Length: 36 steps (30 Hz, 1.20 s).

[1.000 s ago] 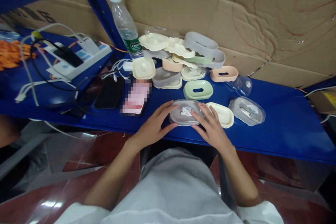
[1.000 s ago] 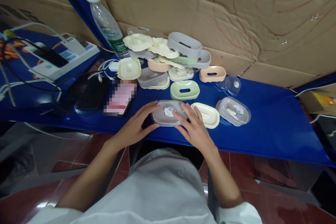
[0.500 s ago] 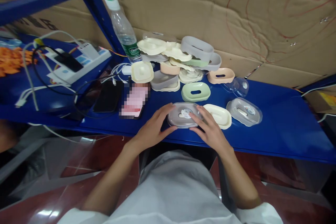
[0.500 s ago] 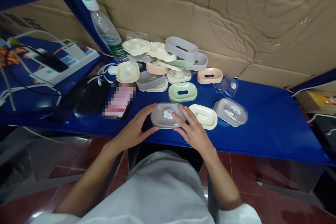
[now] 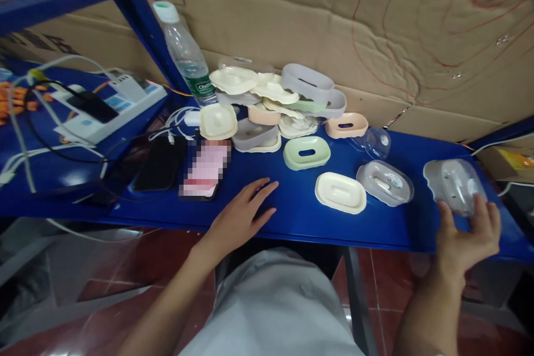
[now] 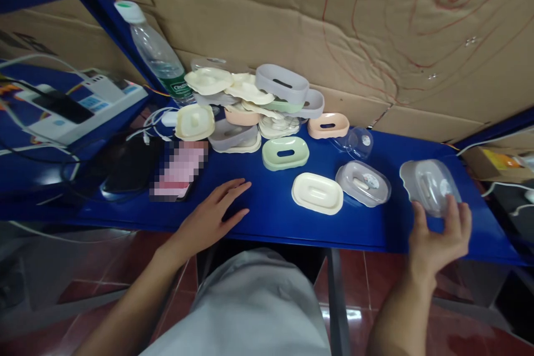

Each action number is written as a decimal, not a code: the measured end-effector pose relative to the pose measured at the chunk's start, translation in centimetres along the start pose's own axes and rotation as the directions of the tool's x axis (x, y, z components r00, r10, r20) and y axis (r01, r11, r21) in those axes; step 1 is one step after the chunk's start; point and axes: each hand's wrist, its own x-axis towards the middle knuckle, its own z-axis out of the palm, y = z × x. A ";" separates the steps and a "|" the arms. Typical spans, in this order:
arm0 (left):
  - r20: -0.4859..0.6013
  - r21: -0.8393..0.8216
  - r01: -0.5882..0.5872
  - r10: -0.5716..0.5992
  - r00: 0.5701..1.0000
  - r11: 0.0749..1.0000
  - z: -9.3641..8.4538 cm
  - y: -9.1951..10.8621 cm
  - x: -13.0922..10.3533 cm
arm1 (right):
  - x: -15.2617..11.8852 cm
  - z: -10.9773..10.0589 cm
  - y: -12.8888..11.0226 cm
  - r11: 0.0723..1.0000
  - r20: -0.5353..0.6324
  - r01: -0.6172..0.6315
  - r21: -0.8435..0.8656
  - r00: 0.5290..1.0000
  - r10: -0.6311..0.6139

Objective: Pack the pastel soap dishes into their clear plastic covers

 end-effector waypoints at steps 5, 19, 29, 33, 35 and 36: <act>-0.013 0.081 -0.059 0.060 0.998 0.995 0.0 0.3 0.8 | -0.9 1.7 3.5 0.985 -0.021 -0.127 -0.119 0.992 0.126; -0.046 0.429 -0.070 0.099 0.994 0.900 0.9 3.3 7.7 | -5.0 2.0 -16.2 0.854 0.462 0.355 0.381 0.727 -0.509; -0.334 0.173 -0.017 0.075 0.940 0.985 0.4 3.4 2.4 | -5.0 5.0 -20.7 0.775 0.368 0.344 0.530 0.730 -0.575; -0.180 0.288 -0.145 0.202 0.963 0.947 2.1 5.7 2.6 | -3.7 5.5 -19.5 0.788 0.382 0.417 0.453 0.708 -0.594; -0.142 0.305 -0.189 0.240 0.960 0.933 2.6 6.3 3.0 | -3.2 5.5 -18.5 0.795 0.458 0.397 0.459 0.661 -0.594; -0.129 0.310 -0.201 0.251 0.959 0.929 2.8 6.5 3.2 | -3.1 5.4 -18.1 0.799 0.477 0.379 0.466 0.653 -0.588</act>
